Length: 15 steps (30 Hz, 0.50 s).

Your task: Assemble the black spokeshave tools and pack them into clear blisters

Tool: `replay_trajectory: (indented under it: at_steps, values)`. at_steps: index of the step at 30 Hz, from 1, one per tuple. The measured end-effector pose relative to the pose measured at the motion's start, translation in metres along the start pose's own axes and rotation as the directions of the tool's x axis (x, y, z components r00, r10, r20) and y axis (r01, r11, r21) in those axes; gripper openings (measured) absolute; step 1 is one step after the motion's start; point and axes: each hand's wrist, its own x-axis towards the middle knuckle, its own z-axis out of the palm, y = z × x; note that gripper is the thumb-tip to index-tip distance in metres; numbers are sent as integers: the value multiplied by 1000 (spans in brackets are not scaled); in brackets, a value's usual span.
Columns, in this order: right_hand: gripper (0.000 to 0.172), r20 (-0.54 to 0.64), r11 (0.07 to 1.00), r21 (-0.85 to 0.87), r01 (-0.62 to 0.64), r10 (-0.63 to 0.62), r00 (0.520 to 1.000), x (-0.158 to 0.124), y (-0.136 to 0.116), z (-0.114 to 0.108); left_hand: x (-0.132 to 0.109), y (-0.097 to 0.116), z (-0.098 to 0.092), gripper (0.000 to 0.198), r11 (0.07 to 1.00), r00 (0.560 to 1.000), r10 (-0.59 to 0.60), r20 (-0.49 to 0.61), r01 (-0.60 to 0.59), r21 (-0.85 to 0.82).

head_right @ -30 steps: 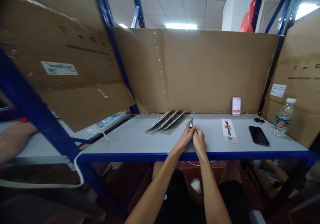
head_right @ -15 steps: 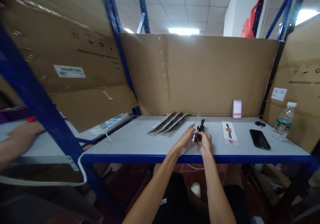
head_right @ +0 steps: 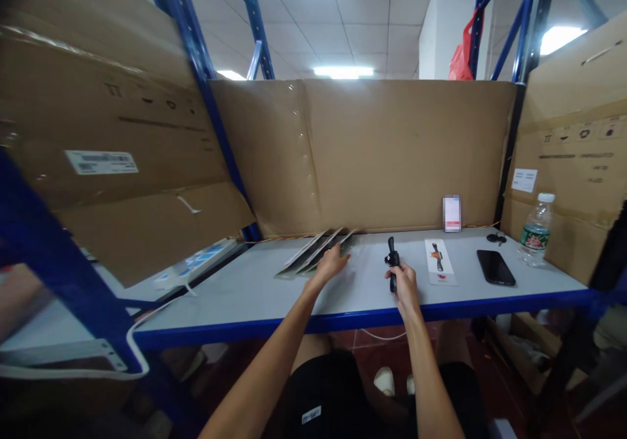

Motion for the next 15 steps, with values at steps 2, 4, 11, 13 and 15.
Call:
replay_trajectory:
  at_steps: [2, 4, 11, 13, 15]
  values:
    - [22, 0, 1000, -2, 7, -7, 1000, 0, 0, 1, -8, 1, 1, 49, 965, 986, 162, -46, -148, 216]
    - [20, -19, 1000, 0, 14, -14, 1000, 0, 1, 0, -12, 6, 6, 47, 843, 944, 330, -5, -292, 451]
    - [17, -32, 1000, -18, 17, -17, 999, 2, 5, 0, 16, 17, 25, 55, 583, 917, 360, 174, -366, 725]
    - [18, -43, 999, -30, 27, -28, 999, 2, 5, 1, 26, 10, 25, 55, 552, 938, 295, 185, -325, 768]
    - [18, -44, 999, -42, 24, -26, 999, 1, 4, 3, 36, 2, 24, 54, 540, 952, 256, 167, -284, 792]
